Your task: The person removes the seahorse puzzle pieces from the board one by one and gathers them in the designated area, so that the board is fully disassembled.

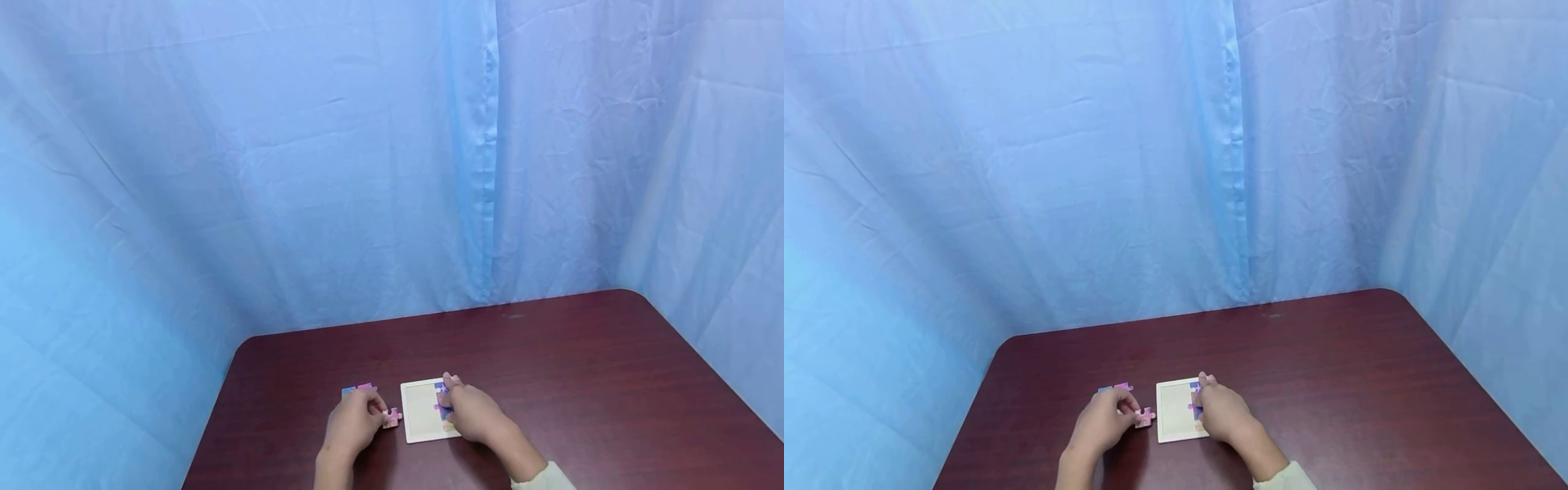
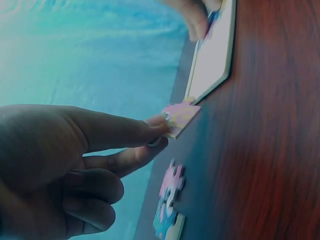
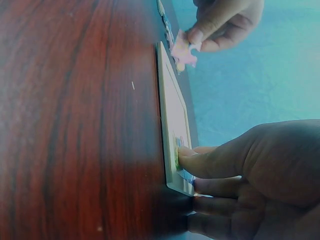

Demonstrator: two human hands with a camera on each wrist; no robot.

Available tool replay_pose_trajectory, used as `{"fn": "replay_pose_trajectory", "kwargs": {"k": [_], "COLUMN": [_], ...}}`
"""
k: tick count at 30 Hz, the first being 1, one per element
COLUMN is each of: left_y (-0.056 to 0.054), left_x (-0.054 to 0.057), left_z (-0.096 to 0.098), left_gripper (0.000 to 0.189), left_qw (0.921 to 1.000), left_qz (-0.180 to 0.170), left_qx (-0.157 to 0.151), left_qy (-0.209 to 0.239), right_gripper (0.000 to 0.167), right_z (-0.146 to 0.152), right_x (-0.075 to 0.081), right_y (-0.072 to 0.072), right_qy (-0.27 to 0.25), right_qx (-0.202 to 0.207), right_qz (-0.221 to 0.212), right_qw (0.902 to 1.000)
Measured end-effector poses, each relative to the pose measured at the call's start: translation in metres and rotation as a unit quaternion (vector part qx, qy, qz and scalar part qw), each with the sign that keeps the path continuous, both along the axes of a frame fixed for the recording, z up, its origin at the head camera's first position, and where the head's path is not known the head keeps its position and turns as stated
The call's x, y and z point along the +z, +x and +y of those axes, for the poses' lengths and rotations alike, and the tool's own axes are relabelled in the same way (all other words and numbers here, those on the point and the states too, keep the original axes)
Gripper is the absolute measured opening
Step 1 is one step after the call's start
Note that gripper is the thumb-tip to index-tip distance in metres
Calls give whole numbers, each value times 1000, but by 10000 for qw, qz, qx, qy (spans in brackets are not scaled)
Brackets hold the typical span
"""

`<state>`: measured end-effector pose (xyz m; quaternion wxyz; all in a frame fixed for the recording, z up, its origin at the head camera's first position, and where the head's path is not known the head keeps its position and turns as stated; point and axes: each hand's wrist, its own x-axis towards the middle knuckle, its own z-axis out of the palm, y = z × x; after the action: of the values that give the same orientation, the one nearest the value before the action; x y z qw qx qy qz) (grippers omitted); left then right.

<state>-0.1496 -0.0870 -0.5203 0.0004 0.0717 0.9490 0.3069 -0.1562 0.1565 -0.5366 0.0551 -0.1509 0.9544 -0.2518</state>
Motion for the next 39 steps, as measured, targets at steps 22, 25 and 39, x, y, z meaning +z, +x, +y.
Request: {"fn": "replay_pose_trajectory", "kwargs": {"k": [22, 25, 39], "left_y": [-4, -6, -5], "left_x": [-5, -5, -3], "left_z": [-22, -23, -21], "left_gripper": [21, 21, 14], "left_qw": [9949, 9941, 9927], "left_qz": [79, 87, 92], "left_qx": [754, 768, 784], "left_qy": [-666, -761, -908], "right_gripper": [37, 36, 37], "right_z": [1, 1, 1], "right_x": [-1, -1, -3], "right_y": [-2, -3, -3], "right_qy": [34, 46, -107], "right_qx": [-20, -40, -26], "right_qz": [50, 30, -14], "right_qw": [10000, 10000, 9999]}}
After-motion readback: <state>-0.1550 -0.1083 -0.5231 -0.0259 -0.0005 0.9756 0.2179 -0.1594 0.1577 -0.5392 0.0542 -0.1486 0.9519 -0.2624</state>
